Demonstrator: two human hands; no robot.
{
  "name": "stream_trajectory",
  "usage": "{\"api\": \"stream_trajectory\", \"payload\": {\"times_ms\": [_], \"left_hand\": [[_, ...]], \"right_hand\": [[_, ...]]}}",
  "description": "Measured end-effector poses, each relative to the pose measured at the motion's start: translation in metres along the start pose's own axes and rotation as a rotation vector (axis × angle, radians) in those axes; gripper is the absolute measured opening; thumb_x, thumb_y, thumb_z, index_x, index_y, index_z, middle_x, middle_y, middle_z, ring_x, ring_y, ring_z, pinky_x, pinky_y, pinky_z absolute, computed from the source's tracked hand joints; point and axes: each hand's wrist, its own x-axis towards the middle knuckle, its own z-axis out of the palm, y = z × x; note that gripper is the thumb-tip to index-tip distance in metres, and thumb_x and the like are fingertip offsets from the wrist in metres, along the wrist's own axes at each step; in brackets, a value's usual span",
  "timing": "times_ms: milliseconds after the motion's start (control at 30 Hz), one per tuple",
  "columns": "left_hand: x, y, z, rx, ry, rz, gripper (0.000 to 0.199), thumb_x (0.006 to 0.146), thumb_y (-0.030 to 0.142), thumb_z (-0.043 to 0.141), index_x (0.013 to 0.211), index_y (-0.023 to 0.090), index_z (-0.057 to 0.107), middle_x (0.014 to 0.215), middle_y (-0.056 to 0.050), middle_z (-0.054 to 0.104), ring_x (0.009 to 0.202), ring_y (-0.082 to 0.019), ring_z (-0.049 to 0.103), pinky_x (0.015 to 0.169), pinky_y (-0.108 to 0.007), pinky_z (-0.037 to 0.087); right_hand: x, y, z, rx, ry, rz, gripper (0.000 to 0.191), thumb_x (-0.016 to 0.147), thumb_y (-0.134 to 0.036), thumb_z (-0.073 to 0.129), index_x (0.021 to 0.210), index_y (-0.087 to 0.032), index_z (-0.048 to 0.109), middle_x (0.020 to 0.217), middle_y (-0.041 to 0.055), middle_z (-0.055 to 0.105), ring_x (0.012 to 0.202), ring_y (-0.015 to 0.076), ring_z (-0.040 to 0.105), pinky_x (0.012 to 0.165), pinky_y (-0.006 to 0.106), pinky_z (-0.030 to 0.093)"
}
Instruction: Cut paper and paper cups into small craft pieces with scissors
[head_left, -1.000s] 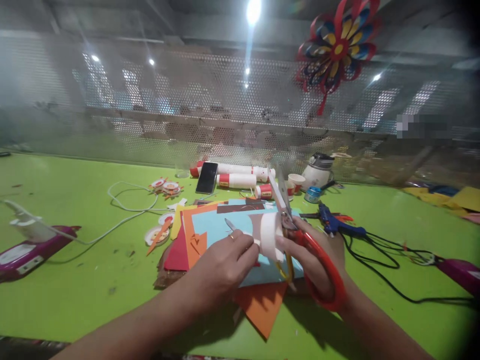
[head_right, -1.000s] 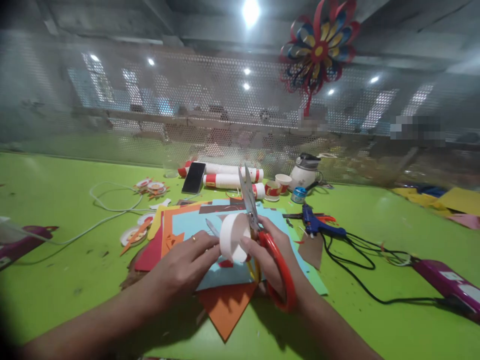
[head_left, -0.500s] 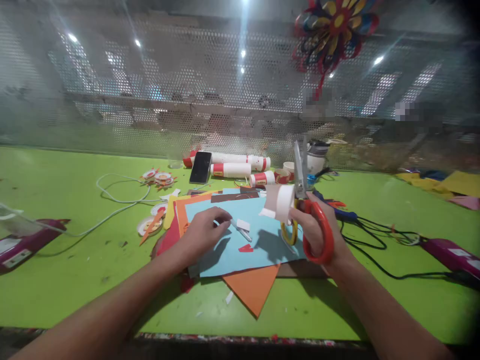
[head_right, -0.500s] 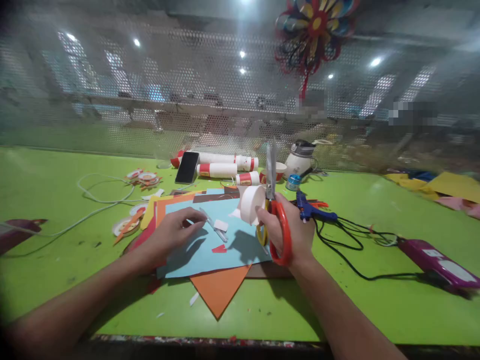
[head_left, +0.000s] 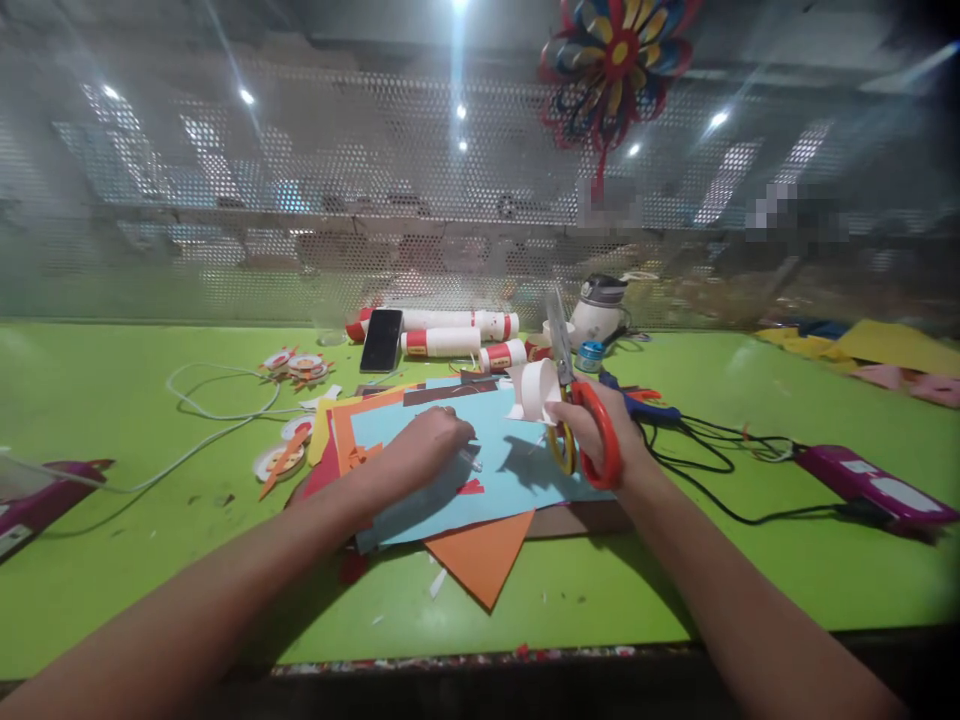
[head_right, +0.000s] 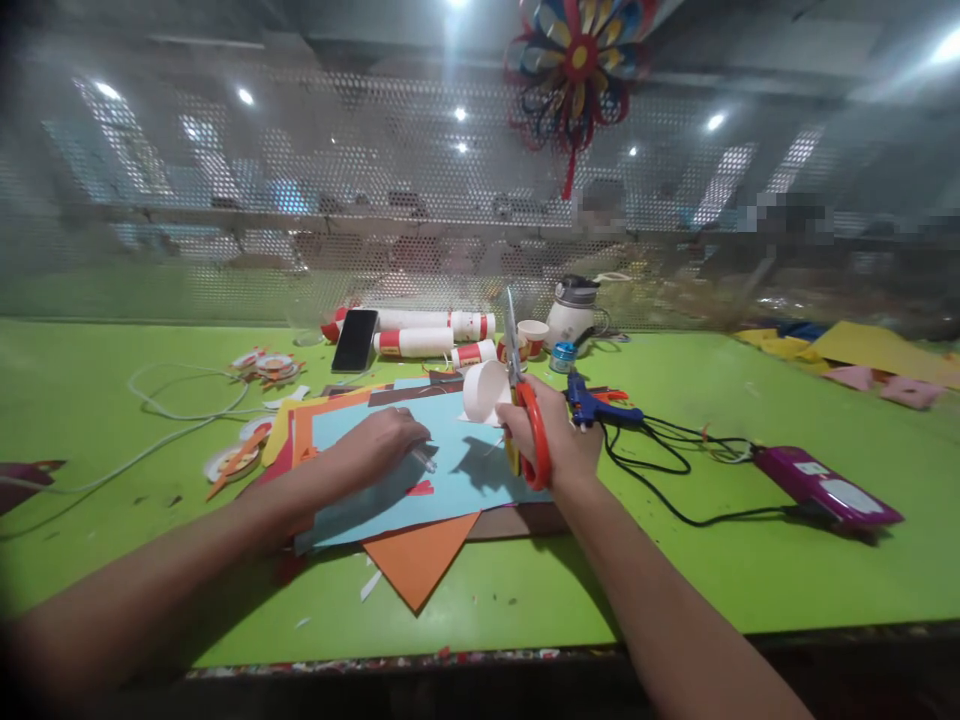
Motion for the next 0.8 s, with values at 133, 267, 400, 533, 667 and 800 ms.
{"api": "stream_trajectory", "payload": {"times_ms": [133, 267, 400, 533, 667, 800], "left_hand": [[-0.001, 0.001, -0.014, -0.172, 0.148, -0.187, 0.022, 0.084, 0.02, 0.048, 0.084, 0.017, 0.07, 0.08, -0.007, 0.071, 0.071, -0.017, 0.062, 0.064, -0.027, 0.043], [-0.006, 0.015, -0.037, -0.9, 0.262, -0.533, 0.011, 0.074, 0.025, 0.064, 0.076, 0.015, 0.067, 0.073, -0.005, 0.068, 0.067, -0.015, 0.06, 0.067, -0.028, 0.045], [-0.016, 0.024, -0.047, -1.25, 0.262, -0.667, 0.01, 0.069, 0.018, 0.072, 0.07, 0.012, 0.064, 0.068, -0.001, 0.062, 0.063, -0.01, 0.057, 0.071, -0.027, 0.045], [-0.025, 0.022, -0.045, -1.354, 0.258, -0.735, 0.011, 0.072, 0.019, 0.072, 0.073, 0.012, 0.063, 0.071, -0.002, 0.063, 0.075, -0.016, 0.065, 0.071, -0.027, 0.045], [-0.031, 0.02, -0.043, -1.394, 0.253, -0.74, 0.014, 0.073, 0.022, 0.071, 0.071, 0.013, 0.061, 0.07, -0.001, 0.061, 0.078, -0.017, 0.066, 0.068, -0.026, 0.045], [-0.036, 0.02, -0.044, -1.396, 0.292, -0.755, 0.014, 0.071, 0.022, 0.073, 0.072, 0.013, 0.063, 0.071, 0.001, 0.059, 0.069, -0.01, 0.06, 0.068, -0.024, 0.044]], "right_hand": [[-0.001, 0.0, 0.0, 0.02, -0.005, 0.001, 0.01, 0.071, -0.024, 0.058, 0.08, -0.02, 0.06, 0.062, -0.0014, 0.059, 0.058, 0.0174, 0.053, 0.053, 0.026, 0.041], [-0.002, -0.001, -0.002, 0.027, -0.025, -0.001, 0.008, 0.069, -0.023, 0.061, 0.076, -0.022, 0.059, 0.058, -0.0026, 0.056, 0.055, 0.0167, 0.052, 0.051, 0.027, 0.041], [-0.001, 0.0, -0.001, 0.007, -0.056, 0.013, 0.006, 0.069, -0.02, 0.063, 0.07, -0.021, 0.057, 0.055, -0.0038, 0.053, 0.05, 0.0145, 0.049, 0.048, 0.026, 0.039], [0.004, 0.002, 0.002, -0.029, -0.097, 0.037, 0.01, 0.073, -0.019, 0.065, 0.068, -0.018, 0.057, 0.056, -0.0062, 0.052, 0.049, 0.0104, 0.049, 0.047, 0.023, 0.04], [0.016, 0.007, 0.006, -0.046, -0.097, 0.07, 0.015, 0.086, -0.027, 0.062, 0.081, -0.014, 0.06, 0.061, -0.0066, 0.054, 0.048, 0.0073, 0.051, 0.047, 0.021, 0.043], [0.022, 0.006, 0.001, -0.039, 0.016, 0.067, 0.018, 0.087, -0.033, 0.06, 0.092, -0.016, 0.06, 0.066, -0.0037, 0.058, 0.052, 0.0093, 0.054, 0.05, 0.024, 0.046]]}}
